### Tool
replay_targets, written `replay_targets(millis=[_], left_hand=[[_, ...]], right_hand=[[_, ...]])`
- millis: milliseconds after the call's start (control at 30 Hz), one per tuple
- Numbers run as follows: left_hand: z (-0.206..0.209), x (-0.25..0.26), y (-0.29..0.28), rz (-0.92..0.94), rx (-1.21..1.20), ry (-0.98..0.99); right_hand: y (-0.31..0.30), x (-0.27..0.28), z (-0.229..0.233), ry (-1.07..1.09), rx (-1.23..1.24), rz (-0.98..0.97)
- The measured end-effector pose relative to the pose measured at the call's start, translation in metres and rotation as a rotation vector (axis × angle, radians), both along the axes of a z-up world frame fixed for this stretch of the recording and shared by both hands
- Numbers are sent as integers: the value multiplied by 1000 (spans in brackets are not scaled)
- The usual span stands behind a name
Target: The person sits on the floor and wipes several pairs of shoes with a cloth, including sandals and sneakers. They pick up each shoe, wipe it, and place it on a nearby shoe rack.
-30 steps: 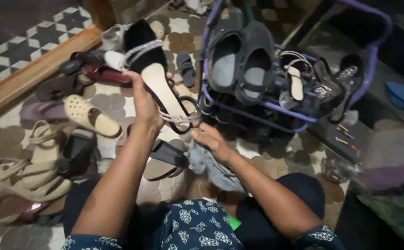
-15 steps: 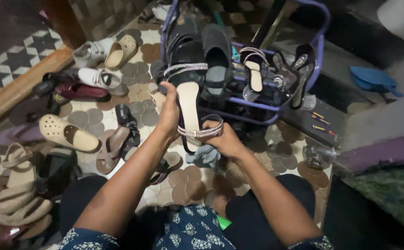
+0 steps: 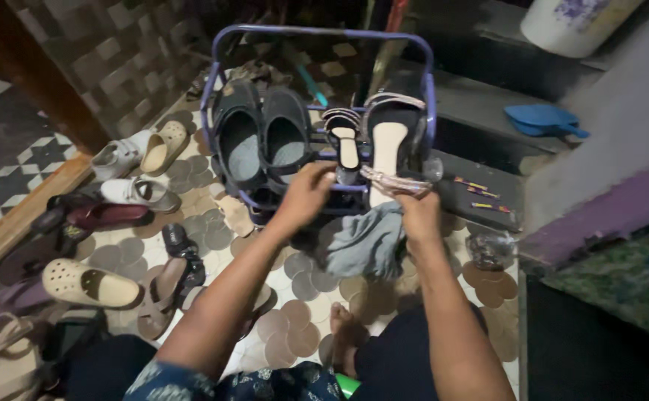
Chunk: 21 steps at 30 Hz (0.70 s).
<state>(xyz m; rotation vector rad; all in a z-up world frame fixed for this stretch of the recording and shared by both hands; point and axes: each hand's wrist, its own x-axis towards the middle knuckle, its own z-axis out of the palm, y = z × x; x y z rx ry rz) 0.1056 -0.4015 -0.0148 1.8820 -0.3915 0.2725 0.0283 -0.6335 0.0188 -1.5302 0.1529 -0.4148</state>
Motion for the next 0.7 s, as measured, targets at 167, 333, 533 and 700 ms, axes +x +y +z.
replay_targets(millis=[167, 333, 533, 700], left_hand=[[18, 40, -90, 309, 737, 42], [-2, 69, -109, 389, 729, 168], [-13, 83, -78, 301, 585, -29], [26, 43, 0, 37, 190, -73]], right_hand=[[-33, 11, -10, -170, 107, -39], [-31, 21, -18, -103, -30, -17], [-22, 50, -27, -237, 79, -196], [-17, 63, -21, -410, 241, -140]])
